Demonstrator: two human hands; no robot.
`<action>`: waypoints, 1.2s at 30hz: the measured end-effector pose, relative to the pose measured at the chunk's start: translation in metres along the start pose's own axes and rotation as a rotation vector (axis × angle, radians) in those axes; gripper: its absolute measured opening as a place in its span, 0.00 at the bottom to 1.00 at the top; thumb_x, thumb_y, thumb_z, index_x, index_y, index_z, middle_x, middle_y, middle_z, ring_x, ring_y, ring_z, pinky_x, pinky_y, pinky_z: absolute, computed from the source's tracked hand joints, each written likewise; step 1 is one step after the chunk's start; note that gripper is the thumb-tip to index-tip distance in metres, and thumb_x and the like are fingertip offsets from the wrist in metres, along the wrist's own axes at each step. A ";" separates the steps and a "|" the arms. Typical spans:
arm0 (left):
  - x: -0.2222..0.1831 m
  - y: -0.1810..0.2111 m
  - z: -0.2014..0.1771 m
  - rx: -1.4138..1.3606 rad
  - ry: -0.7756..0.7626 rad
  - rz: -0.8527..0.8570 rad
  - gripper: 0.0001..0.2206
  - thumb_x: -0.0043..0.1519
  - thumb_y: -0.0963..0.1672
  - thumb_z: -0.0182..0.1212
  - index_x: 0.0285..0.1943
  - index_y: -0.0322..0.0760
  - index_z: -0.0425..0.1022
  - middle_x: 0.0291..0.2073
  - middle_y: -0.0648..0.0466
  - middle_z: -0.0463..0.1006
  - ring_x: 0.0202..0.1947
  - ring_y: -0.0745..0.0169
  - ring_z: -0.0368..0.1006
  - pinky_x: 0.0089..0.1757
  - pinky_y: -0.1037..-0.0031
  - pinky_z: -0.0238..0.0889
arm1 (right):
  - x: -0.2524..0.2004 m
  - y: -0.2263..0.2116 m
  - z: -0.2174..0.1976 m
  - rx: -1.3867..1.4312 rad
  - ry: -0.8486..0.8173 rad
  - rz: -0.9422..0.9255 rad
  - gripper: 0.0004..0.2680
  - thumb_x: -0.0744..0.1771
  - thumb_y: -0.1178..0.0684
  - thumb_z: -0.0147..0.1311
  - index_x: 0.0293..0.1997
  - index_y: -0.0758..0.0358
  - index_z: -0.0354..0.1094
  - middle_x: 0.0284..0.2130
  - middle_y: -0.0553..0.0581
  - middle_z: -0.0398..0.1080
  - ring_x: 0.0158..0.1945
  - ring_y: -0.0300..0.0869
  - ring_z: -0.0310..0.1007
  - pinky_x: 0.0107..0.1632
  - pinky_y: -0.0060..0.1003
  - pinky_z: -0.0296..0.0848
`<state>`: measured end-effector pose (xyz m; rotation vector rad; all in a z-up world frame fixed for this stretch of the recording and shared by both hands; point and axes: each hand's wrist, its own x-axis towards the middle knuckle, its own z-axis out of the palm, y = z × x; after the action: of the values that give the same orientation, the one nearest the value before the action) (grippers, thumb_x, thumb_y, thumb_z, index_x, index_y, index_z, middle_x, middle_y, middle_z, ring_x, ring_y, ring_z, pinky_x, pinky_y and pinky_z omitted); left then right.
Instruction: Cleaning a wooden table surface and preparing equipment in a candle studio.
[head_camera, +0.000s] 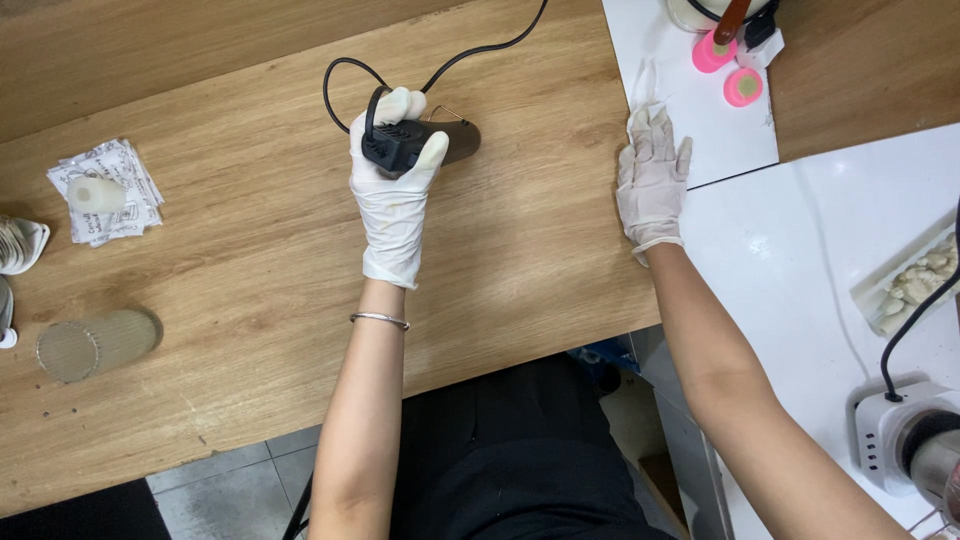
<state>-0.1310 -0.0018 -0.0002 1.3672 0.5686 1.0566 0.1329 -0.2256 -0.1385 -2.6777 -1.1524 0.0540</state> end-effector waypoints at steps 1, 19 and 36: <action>0.000 0.001 0.001 0.000 -0.002 0.000 0.22 0.63 0.36 0.73 0.64 0.36 0.68 0.60 0.49 0.76 0.62 0.60 0.74 0.63 0.69 0.70 | 0.000 -0.005 -0.007 0.000 0.001 0.002 0.18 0.75 0.48 0.34 0.75 0.65 0.51 0.75 0.63 0.48 0.79 0.52 0.41 0.76 0.56 0.30; -0.004 0.002 0.024 -0.065 -0.044 -0.038 0.25 0.63 0.36 0.72 0.67 0.37 0.67 0.62 0.48 0.75 0.65 0.58 0.73 0.65 0.67 0.68 | -0.001 -0.015 -0.023 0.060 -0.046 0.029 0.20 0.74 0.48 0.34 0.78 0.60 0.45 0.76 0.60 0.46 0.79 0.51 0.39 0.76 0.55 0.29; -0.005 -0.002 0.032 -0.027 -0.070 -0.034 0.22 0.62 0.35 0.72 0.63 0.38 0.68 0.60 0.48 0.76 0.63 0.57 0.74 0.62 0.68 0.70 | -0.001 -0.021 -0.030 0.050 -0.044 0.022 0.21 0.74 0.49 0.34 0.78 0.62 0.43 0.76 0.60 0.46 0.78 0.50 0.39 0.75 0.55 0.31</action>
<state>-0.1057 -0.0224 0.0020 1.3605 0.5225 0.9824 0.1209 -0.2176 -0.1048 -2.6586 -1.1186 0.1435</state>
